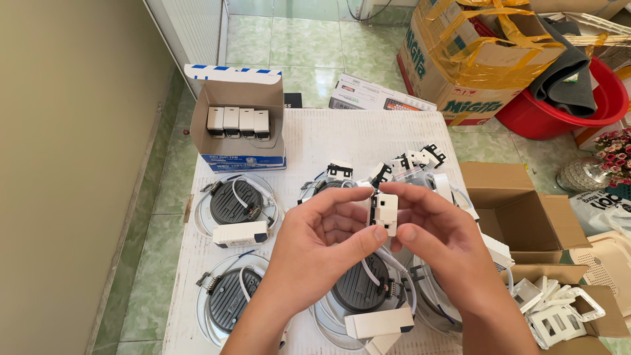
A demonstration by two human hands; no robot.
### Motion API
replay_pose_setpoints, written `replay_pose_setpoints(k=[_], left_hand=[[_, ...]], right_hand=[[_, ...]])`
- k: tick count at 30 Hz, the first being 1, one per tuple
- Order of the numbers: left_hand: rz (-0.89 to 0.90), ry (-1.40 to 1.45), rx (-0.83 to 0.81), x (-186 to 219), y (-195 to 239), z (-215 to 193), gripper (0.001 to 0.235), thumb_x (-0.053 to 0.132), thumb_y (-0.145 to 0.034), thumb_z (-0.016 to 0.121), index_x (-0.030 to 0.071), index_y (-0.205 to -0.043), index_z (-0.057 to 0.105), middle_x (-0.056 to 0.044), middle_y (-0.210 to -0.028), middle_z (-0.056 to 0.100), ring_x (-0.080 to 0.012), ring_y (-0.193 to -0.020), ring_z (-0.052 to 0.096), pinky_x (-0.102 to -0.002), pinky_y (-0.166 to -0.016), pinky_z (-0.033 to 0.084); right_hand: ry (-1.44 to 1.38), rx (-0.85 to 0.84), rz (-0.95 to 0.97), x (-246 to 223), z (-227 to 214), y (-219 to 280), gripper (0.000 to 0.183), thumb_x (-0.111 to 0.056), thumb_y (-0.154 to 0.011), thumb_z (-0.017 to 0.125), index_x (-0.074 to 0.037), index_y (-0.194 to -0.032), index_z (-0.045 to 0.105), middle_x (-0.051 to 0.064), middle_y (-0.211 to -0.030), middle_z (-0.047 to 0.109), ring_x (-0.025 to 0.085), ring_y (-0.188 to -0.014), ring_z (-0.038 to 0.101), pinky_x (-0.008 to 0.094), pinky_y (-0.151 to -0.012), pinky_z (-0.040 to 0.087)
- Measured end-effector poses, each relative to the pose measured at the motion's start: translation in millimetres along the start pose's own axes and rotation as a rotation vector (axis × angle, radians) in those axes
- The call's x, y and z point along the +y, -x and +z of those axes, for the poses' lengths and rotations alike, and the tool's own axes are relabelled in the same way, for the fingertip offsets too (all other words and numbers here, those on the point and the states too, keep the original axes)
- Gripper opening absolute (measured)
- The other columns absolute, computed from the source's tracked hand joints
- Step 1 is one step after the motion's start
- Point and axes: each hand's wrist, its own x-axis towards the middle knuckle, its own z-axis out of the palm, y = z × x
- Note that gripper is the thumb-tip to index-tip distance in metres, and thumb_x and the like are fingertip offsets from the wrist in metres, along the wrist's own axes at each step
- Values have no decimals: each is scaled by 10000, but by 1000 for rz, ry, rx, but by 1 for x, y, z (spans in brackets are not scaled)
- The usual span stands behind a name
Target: The person holds a small white electrical module, turns it over in their hands, and then places it into a small blue cardboard box containing other similar modules.
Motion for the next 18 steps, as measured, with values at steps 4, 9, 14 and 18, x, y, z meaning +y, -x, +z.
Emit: replay_pose_setpoints(k=[4, 9, 14, 18], left_hand=[[8, 6, -29, 2, 0, 2, 476, 89, -781, 843, 55, -1248, 758, -126, -934, 806, -140, -774, 758, -243, -717, 647], [-14, -52, -9, 5, 1, 3, 517, 170, -743, 869, 64, -1239, 766, -117, -926, 805, -137, -796, 758, -252, -718, 661], [-54, -2, 9, 2, -1, 3, 490, 151, -756, 849, 65, -1230, 760, -136, -1048, 812, -143, -845, 778, -271, -772, 668], [-217, 96, 69, 9, -4, 4, 487, 181, -789, 793, -30, -1226, 768, -176, -976, 827, -195, -797, 755, -326, -744, 682]], right_hand=[[-58, 29, 25, 9, 1, -2, 453, -163, -887, 745, -22, -1318, 750, 45, -808, 649, 155, -710, 632, 285, -693, 571], [-123, 101, 127, 17, 0, -1, 460, -101, -837, 790, -10, -1288, 780, 59, -821, 644, 146, -769, 625, 318, -680, 620], [-115, 67, 17, 13, 0, 2, 478, -72, -853, 781, -13, -1326, 738, 15, -792, 535, 109, -746, 525, 263, -638, 514], [-99, 58, -25, 9, 5, 3, 494, 26, -842, 787, -42, -1328, 732, 13, -791, 490, 89, -735, 480, 229, -585, 437]])
